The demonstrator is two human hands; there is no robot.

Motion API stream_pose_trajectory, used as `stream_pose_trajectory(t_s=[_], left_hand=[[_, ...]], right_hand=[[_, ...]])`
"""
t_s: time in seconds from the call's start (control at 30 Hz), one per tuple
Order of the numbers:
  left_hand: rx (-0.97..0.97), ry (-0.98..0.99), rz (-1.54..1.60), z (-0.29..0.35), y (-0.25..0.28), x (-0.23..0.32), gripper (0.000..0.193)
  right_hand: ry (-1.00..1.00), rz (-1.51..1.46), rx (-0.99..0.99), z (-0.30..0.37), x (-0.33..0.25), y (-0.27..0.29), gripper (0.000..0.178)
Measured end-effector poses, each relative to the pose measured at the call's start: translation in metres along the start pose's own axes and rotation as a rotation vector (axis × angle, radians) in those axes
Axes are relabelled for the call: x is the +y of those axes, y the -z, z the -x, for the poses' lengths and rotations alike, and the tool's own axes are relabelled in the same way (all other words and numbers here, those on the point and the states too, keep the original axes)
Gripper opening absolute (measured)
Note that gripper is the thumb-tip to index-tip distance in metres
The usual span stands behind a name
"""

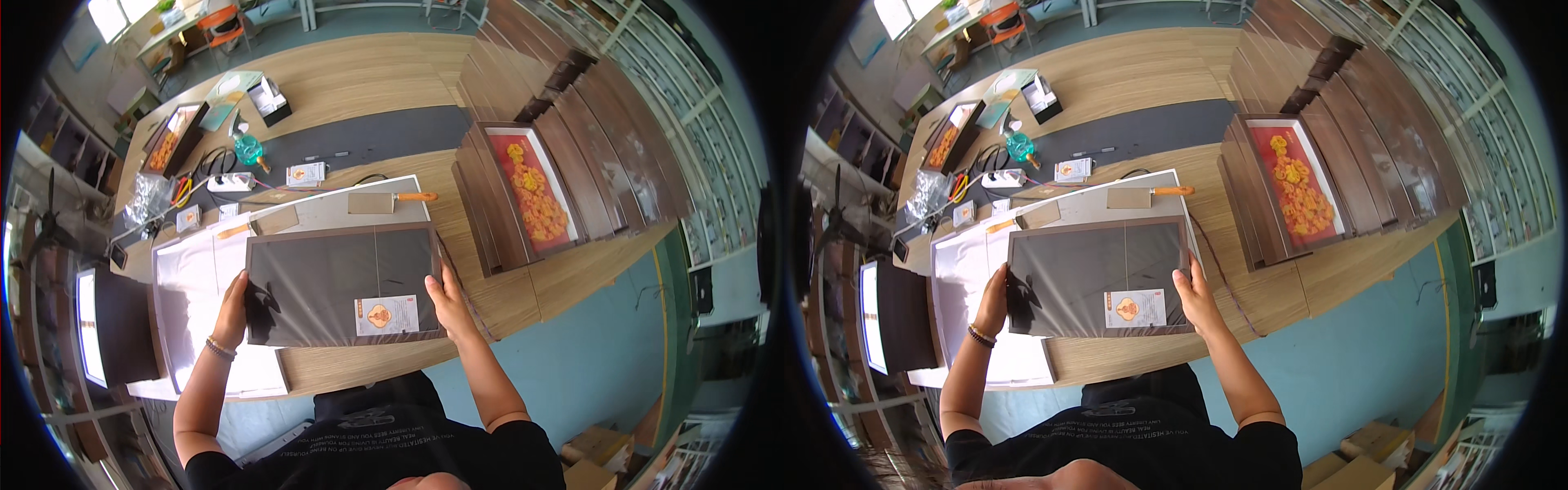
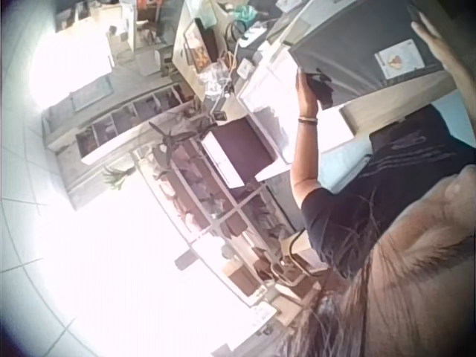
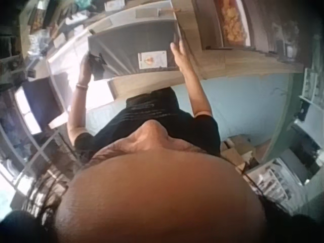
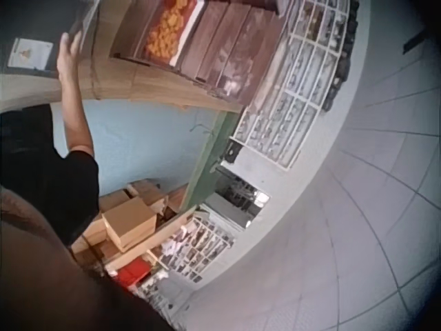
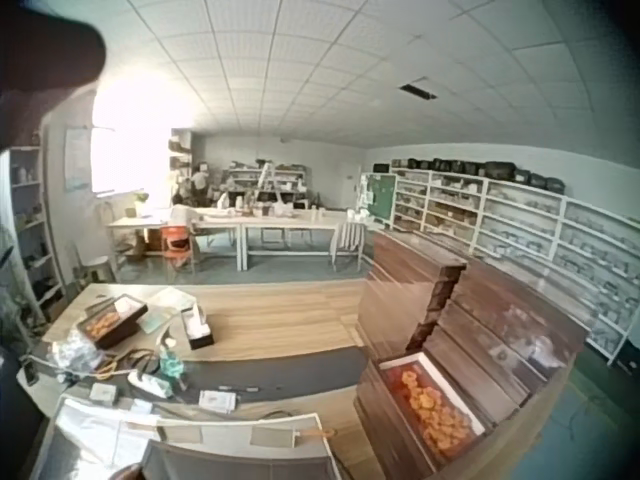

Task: The person packages decorative gold-colored framed artworks by placing them into plastic sleeves, then into boxes.

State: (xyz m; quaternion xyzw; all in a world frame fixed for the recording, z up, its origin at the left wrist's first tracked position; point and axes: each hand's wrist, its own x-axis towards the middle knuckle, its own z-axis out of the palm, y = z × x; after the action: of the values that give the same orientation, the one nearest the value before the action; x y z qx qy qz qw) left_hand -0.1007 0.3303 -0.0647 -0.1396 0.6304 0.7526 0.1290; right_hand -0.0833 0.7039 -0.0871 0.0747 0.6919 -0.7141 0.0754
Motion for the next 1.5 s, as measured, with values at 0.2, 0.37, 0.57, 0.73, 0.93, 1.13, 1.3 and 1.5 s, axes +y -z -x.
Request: stream_pose_trajectory(t_s=[0.2, 0.37, 0.57, 0.73, 0.93, 1.13, 1.3, 1.5], left_hand=[[0.1, 0.109, 0.116, -0.008, -0.027, -0.012, 0.042], [0.135, 0.078, 0.127, -0.008, -0.035, -0.028, 0.046], [0.232, 0.13, -0.028, -0.017, -0.023, -0.049, 0.069], [0.206, -0.068, -0.548, -0.014, -0.014, -0.054, 0.077], [0.267, 0.046, -0.33, -0.026, -0.04, -0.01, 0.076], [0.433, -0.174, -0.103, 0.0, -0.033, 0.002, 0.066], [0.502, -0.5, -0.08, 0.034, -0.028, 0.01, 0.062], [0.515, -0.253, -0.2, 0.069, -0.028, -0.026, 0.066]], right_hand=[[-0.083, 0.29, -0.032, -0.044, -0.002, 0.016, 0.061], [-0.013, 0.512, 0.009, -0.061, 0.027, 0.029, 0.061], [0.112, 0.829, 0.077, -0.067, 0.024, 0.034, 0.053], [0.15, 1.101, 0.155, -0.076, 0.002, 0.033, 0.053], [0.054, 0.929, 0.096, -0.091, 0.008, 0.036, 0.05], [0.009, 0.45, 0.206, -0.063, -0.025, 0.03, 0.056], [0.05, 0.202, 0.183, -0.034, -0.054, 0.039, 0.061], [-0.011, 0.135, 0.066, -0.015, -0.036, 0.043, 0.061]])
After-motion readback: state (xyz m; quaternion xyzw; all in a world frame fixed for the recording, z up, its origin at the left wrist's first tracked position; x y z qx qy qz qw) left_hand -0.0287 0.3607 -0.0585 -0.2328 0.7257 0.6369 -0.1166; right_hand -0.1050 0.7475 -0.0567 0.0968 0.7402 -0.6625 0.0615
